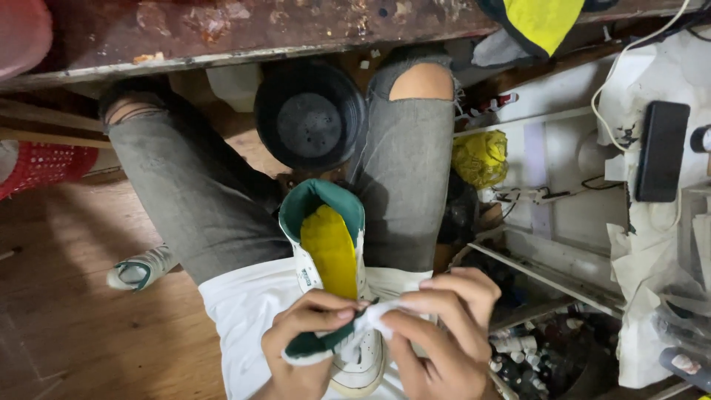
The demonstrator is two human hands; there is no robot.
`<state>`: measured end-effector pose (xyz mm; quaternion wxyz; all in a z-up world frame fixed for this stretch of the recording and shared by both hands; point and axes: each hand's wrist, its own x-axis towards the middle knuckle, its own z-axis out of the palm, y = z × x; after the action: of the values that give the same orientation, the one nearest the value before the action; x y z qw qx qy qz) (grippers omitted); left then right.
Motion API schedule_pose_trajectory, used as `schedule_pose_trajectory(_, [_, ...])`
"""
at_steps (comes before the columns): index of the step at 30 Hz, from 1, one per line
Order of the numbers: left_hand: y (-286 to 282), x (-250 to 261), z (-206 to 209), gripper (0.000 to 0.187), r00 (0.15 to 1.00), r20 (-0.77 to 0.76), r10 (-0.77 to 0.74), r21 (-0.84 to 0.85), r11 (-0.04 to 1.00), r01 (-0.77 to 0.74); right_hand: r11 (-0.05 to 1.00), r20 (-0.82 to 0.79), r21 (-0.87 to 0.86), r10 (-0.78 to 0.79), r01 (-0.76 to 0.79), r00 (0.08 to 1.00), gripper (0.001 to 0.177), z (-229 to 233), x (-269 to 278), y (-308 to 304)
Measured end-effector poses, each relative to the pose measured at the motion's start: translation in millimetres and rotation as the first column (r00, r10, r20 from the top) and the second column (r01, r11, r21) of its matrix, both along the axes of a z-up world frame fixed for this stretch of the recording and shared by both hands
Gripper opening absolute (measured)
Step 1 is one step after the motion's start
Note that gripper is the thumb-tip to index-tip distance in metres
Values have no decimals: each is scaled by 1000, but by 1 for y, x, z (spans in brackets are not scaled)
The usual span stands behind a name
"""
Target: Cleaning the interior lining and tongue of a white sneaker using a cleaning solution and a cloth at a repair bench.
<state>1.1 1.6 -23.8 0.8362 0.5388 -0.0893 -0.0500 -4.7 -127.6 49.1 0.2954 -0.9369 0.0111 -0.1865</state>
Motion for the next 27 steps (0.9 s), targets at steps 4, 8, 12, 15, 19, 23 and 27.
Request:
schedule_pose_trajectory(4, [-3,-5,-7,23,1000,8,1,-165,986,0,987,-113,-100,118,-129,987,8,-14,-6,-21])
schedule_pose_trajectory(8, [-7,-1,9,18,998,-39,40,-149,988,-46,998,-38,-15,-65,64,997,7,-5,-20,-18])
schedule_pose_trajectory(12, [-2,3,10,13,999,32,-22,20,1000,22,997,63,-69,-34,39,997,9,-6,-10,1])
schedule_pose_trajectory(15, [-1,0,-2,12,999,-37,33,27,999,-32,945,66,-325,67,-42,996,9,-5,5,-16])
schedule_pose_trajectory(19, [-2,5,5,10,1000,-20,0,61,998,1,982,53,-180,-41,50,998,8,1,-4,-4])
schedule_pose_trajectory(23, [-4,11,12,21,998,4,-70,51,996,69,981,160,-144,-107,131,981,16,14,19,40])
schedule_pose_trajectory(27, [-4,11,8,7,801,-597,-40,79,991,108,963,327,149,-262,225,908,29,27,54,59])
